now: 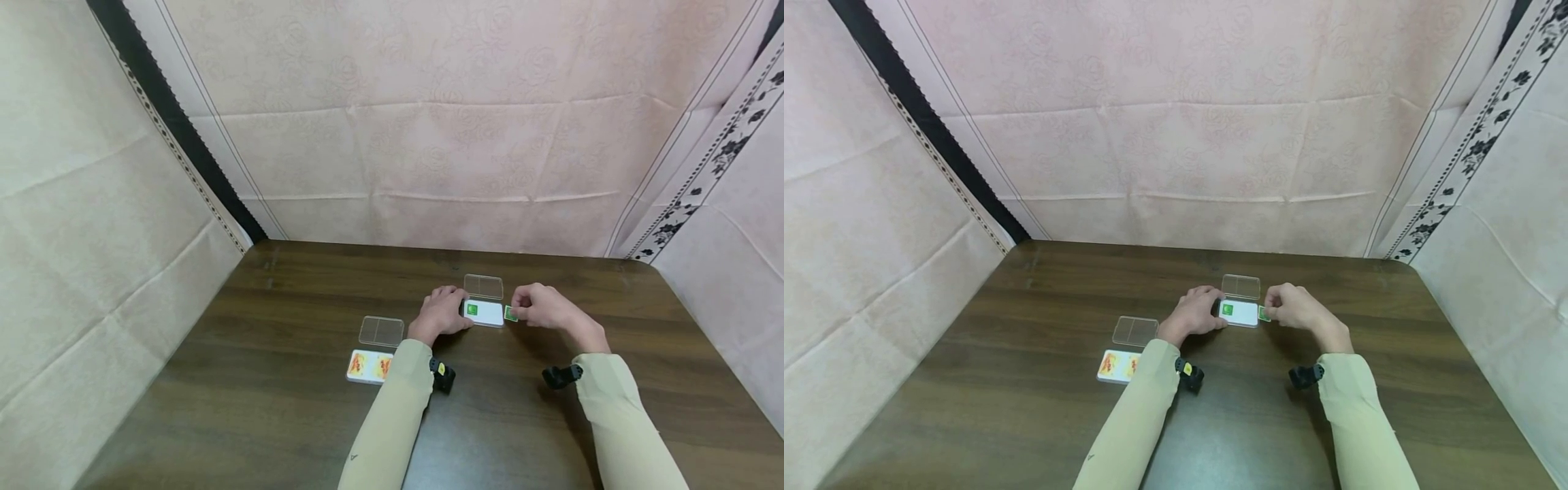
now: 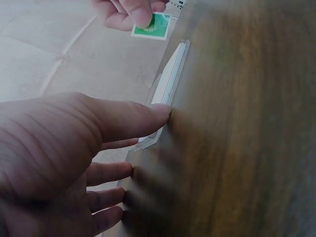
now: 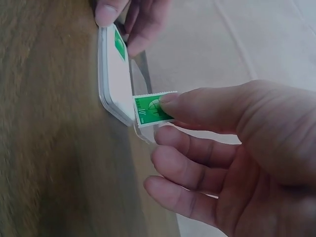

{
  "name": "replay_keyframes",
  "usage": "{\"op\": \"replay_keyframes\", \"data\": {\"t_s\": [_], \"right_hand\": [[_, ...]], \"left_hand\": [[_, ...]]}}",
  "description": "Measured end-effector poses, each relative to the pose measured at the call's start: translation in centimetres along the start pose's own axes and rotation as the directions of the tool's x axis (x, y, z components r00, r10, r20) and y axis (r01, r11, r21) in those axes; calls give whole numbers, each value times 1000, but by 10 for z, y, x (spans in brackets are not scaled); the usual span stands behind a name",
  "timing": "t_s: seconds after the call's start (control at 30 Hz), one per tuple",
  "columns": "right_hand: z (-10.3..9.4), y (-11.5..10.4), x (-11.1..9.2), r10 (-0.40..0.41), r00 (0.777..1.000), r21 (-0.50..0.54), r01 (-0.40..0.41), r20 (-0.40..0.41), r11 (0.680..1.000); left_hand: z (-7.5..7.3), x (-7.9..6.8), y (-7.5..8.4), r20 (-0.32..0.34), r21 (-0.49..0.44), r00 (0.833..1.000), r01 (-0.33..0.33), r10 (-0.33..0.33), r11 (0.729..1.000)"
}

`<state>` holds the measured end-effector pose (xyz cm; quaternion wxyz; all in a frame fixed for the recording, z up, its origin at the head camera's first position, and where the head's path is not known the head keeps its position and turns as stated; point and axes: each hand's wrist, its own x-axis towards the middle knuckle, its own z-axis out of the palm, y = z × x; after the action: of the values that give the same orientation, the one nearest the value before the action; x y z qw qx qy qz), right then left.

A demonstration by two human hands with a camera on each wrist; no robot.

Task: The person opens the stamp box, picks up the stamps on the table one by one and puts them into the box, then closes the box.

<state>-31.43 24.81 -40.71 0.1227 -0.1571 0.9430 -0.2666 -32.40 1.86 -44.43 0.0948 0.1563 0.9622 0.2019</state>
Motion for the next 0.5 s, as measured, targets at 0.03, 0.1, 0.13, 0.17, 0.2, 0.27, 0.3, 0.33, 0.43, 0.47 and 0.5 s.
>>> {"op": "replay_keyframes", "data": {"t_s": [0.03, 0.1, 0.13, 0.17, 0.2, 0.27, 0.3, 0.33, 0.43, 0.47, 0.5], "right_hand": [[1, 0, 2, -1, 1000, 6, 1, 6, 1000], [3, -2, 5, -8, 1000, 22, 8, 17, 1000], [4, -3, 6, -13, 1000, 28, 12, 21, 1000], [6, -3, 7, -18, 1000, 32, 17, 22, 999], [7, -4, 8, -21, 1000, 36, 20, 22, 999], [9, -7, 10, -26, 999, 41, 25, 23, 999], [10, -7, 10, -28, 999, 37, 27, 23, 999], [11, -8, 11, -29, 999, 36, 28, 22, 999], [13, -10, 15, -39, 999, 28, 38, 28, 999], [14, -10, 17, -44, 998, 26, 43, 34, 999], [14, -11, 18, -43, 998, 26, 42, 38, 999]], "left_hand": [[0, 0, 0, -1, 1, 1000, 0, 0, 1000], [0, 1, 0, -2, 0, 1000, 1, -1, 1000], [0, 0, 0, -3, 0, 1000, 0, 0, 1000], [0, 0, 0, -4, -1, 1000, -1, 1, 1000], [0, 0, 0, -3, -3, 1000, -1, 1, 1000], [0, 0, 0, -2, -9, 1000, -1, 1, 1000], [0, -1, 1, -1, -11, 1000, -1, 1, 1000], [-1, -1, 1, -1, -14, 1000, -2, 2, 1000], [-1, -1, 1, -2, -22, 1000, 1, -1, 1000], [-1, -1, 1, -4, -22, 1000, 1, -1, 1000], [-1, -1, 1, -5, -23, 1000, -1, 1, 1000]]}}
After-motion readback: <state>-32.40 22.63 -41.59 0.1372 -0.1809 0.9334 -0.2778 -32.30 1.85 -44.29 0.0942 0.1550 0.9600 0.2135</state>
